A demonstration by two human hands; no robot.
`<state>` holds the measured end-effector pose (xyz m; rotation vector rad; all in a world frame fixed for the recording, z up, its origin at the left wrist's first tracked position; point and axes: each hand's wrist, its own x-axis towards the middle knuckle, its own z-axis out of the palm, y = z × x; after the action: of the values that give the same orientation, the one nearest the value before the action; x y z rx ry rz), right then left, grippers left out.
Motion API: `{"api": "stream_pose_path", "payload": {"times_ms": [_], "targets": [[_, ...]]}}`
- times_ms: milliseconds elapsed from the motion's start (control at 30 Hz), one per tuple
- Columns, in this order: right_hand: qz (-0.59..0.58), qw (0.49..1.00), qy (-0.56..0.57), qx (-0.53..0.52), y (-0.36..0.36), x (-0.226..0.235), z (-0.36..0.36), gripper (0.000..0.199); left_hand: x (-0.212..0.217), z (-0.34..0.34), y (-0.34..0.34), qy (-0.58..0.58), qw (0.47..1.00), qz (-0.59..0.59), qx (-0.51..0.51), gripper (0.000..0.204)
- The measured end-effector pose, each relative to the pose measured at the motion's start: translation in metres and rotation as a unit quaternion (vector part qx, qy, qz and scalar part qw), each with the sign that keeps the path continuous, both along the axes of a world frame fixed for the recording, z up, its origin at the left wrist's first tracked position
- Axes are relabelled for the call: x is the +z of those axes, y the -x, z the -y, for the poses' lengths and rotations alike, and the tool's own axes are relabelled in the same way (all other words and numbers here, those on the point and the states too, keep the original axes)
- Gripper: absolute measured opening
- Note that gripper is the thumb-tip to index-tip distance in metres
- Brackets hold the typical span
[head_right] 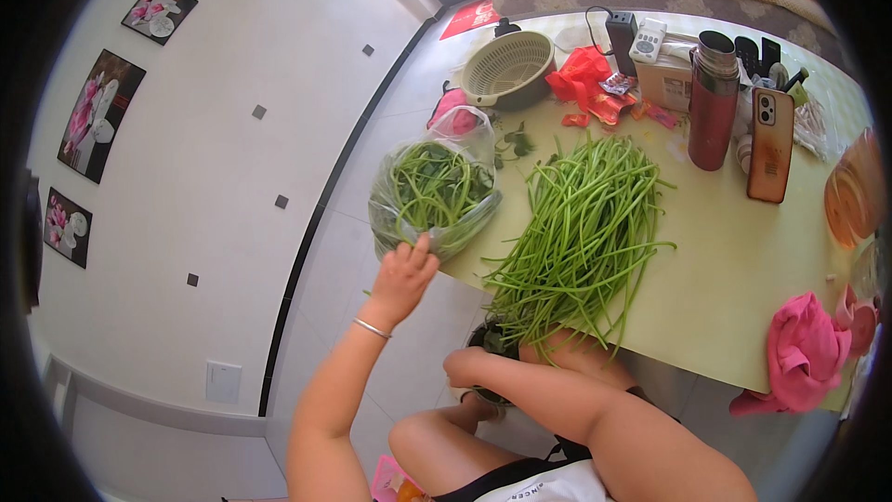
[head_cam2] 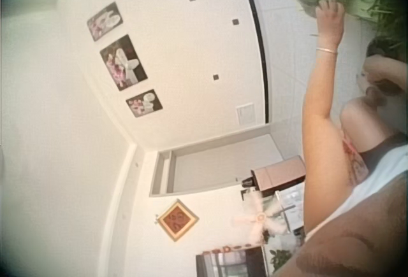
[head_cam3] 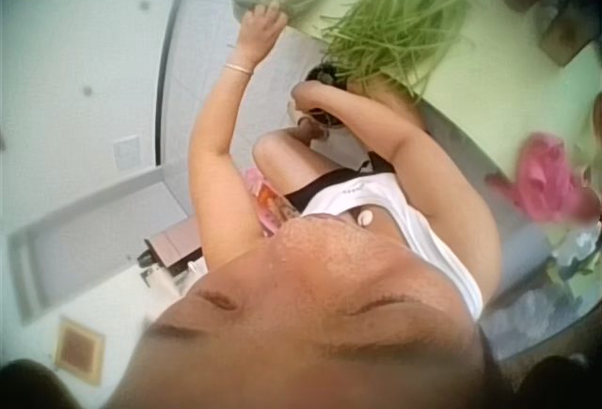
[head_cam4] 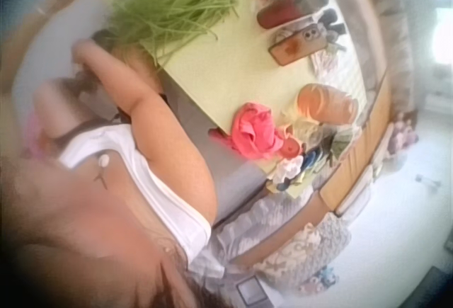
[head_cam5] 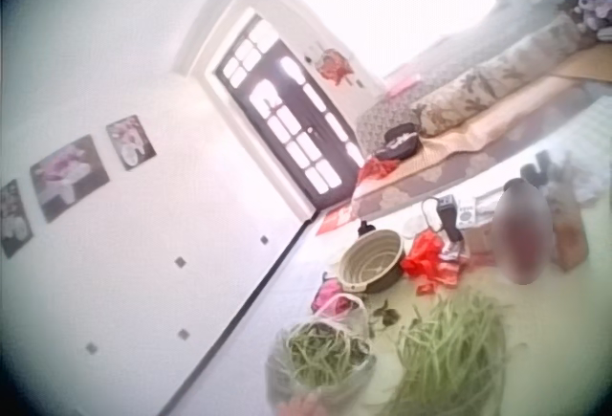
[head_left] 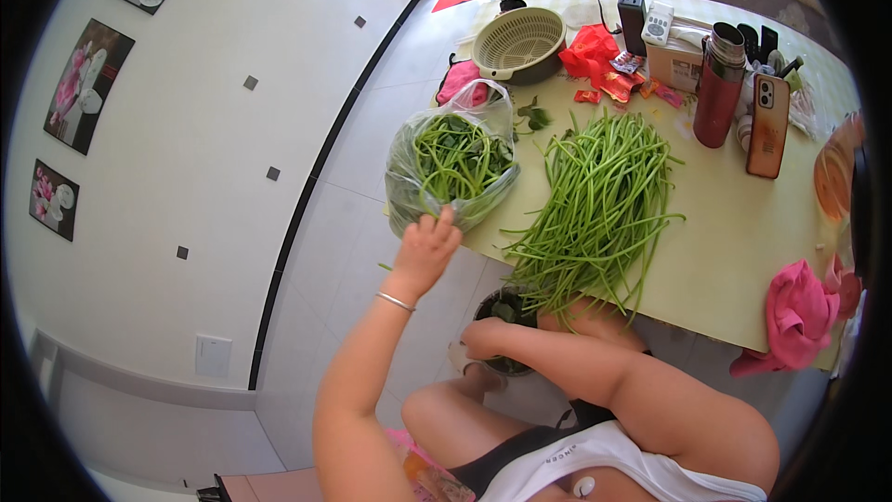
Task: The person picks through green leafy vegetables by hand, removing leaves from the stems and placing them into a small bucket on the floor.
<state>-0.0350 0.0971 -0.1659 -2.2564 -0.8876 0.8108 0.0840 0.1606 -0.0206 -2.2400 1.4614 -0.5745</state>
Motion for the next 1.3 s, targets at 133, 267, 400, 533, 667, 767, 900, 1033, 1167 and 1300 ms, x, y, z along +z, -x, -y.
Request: {"api": "stream_pose_path", "payload": {"times_ms": [133,267,400,533,667,767,900,1033,1167,1300], "targets": [[-0.006,1.0,0.0,0.004,0.0,0.005,0.0,0.031,0.016,-0.035,-0.01,-0.007,0.999,0.006,0.045,0.018],[-0.019,1.0,-0.018,0.0,0.001,0.009,0.001,0.026,0.025,-0.047,-0.003,0.116,0.986,-0.072,0.098,0.029],[-0.012,1.0,-0.02,-0.013,0.001,0.003,-0.001,0.026,0.041,-0.032,0.013,0.263,0.952,-0.079,0.138,0.033],[-0.003,1.0,-0.024,-0.013,0.003,0.001,-0.003,0.027,0.047,-0.006,0.016,0.221,0.975,-0.007,0.039,0.032],[0.0,1.0,-0.007,-0.017,0.001,-0.007,-0.004,0.026,0.031,0.015,0.022,0.089,0.995,0.001,0.05,0.029],[-0.006,1.0,0.001,-0.019,0.002,0.0,-0.003,0.026,0.026,0.002,0.02,0.082,0.986,-0.002,0.145,0.034],[-0.005,1.0,0.005,-0.004,0.002,0.005,0.0,0.026,0.018,-0.016,0.03,0.131,0.97,-0.035,0.201,0.037],[-0.001,1.0,0.001,0.0,0.002,0.014,0.006,0.027,-0.003,-0.026,0.044,0.182,0.942,-0.086,0.269,0.046],[0.007,1.0,-0.013,-0.011,0.002,0.019,0.013,0.03,-0.038,-0.04,0.062,0.226,0.915,-0.122,0.311,0.065],[0.029,0.999,-0.01,-0.018,0.001,0.019,0.017,0.03,-0.072,-0.042,0.071,0.319,0.881,-0.171,0.305,0.074]]}}
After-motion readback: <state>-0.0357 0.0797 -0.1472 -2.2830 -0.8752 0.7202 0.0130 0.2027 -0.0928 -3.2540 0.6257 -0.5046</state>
